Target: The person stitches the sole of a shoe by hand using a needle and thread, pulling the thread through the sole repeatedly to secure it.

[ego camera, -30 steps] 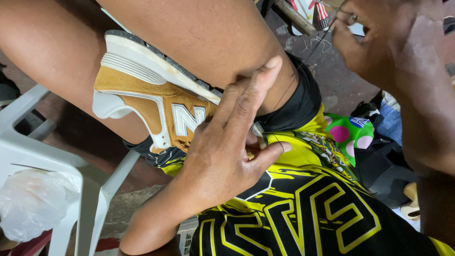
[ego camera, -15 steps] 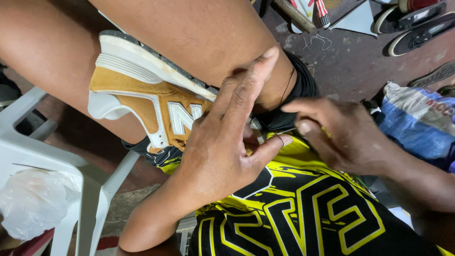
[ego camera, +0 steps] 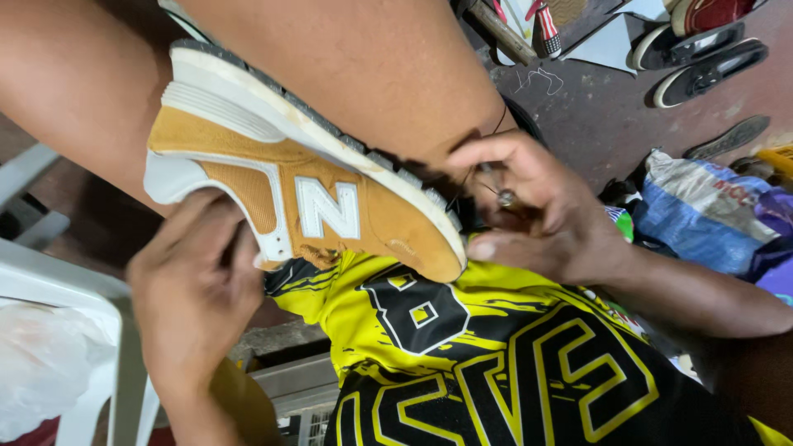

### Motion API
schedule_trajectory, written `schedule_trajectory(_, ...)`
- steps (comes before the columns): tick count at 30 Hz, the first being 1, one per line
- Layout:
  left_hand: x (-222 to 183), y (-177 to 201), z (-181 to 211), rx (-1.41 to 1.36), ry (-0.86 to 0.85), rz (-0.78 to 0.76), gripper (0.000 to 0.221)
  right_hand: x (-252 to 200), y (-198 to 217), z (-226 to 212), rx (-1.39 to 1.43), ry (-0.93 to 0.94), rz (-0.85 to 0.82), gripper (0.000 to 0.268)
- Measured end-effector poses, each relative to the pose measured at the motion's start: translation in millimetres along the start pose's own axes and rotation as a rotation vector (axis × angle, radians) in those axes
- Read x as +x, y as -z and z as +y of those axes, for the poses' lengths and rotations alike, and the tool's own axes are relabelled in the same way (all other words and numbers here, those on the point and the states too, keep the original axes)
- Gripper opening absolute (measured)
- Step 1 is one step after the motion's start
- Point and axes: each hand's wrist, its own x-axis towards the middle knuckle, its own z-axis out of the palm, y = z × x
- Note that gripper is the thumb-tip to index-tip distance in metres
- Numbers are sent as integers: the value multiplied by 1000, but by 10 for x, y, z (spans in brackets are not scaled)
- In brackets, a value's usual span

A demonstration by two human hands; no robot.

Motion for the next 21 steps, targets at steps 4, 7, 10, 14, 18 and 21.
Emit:
schedule_trajectory(4,212,-207,-273,122,-120,-317,25,65,-174,-40,33,-73,27,72)
schedule_trajectory(7,210,-183,-279,-113,-171,-223,22,95,-192,-38,51,-62,46,71)
schedule_trajectory(10,203,-188,-282,-191,-264,-126,14,81,-192,-20,71,-69,48,70)
schedule_trajectory(14,27,-177,-375,-301,65,-36,34,117,-177,-42,67,-67,22,69)
schedule_trajectory(18,-177,-170,-445,-676,41,185,46,116,-148,-18,93,-83,17,69)
schedule_trajectory(21,-294,-204,-544,-812,86,406,51,106,-156,-7,64,-88,38,70)
